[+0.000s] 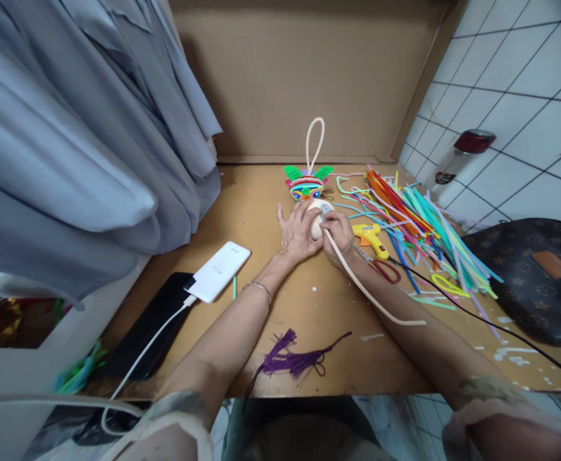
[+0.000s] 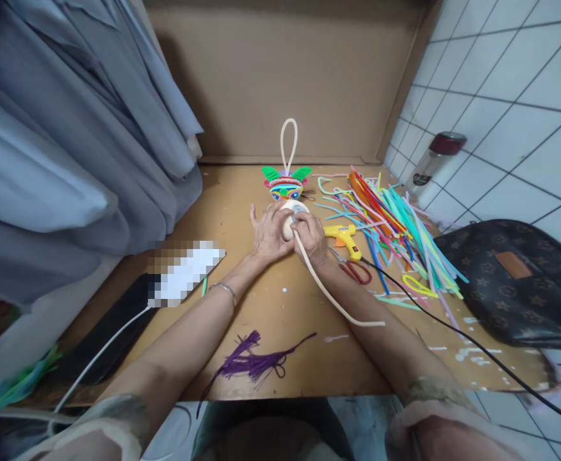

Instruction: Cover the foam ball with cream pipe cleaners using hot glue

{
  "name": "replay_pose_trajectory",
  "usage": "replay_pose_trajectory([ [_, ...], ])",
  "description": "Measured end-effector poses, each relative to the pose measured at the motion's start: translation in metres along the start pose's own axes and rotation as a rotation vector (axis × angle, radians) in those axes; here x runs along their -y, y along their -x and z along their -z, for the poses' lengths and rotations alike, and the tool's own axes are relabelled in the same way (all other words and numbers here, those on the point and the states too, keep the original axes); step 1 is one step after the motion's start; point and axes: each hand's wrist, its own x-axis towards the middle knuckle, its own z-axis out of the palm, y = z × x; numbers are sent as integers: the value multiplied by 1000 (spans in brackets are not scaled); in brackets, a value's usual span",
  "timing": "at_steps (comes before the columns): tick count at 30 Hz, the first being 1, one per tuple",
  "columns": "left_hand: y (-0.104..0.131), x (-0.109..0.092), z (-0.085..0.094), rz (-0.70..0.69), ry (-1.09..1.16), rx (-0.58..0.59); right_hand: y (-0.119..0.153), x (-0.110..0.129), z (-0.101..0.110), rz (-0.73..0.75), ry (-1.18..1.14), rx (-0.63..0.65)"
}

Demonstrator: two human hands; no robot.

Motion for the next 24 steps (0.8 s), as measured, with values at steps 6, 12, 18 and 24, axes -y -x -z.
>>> replay_pose_trajectory([
  [6, 0, 1, 1, -9, 8, 3, 2, 0, -2, -49, -7, 25],
  [12, 0, 2, 2, -12, 3, 18, 3, 1, -1, -95, -35, 63],
  [18, 0, 3, 1, -6, -4, 29, 1, 1, -3, -29, -30, -17],
  [24, 0, 2, 0, 2, 0, 15, 4, -1, -3, -93, -76, 38],
])
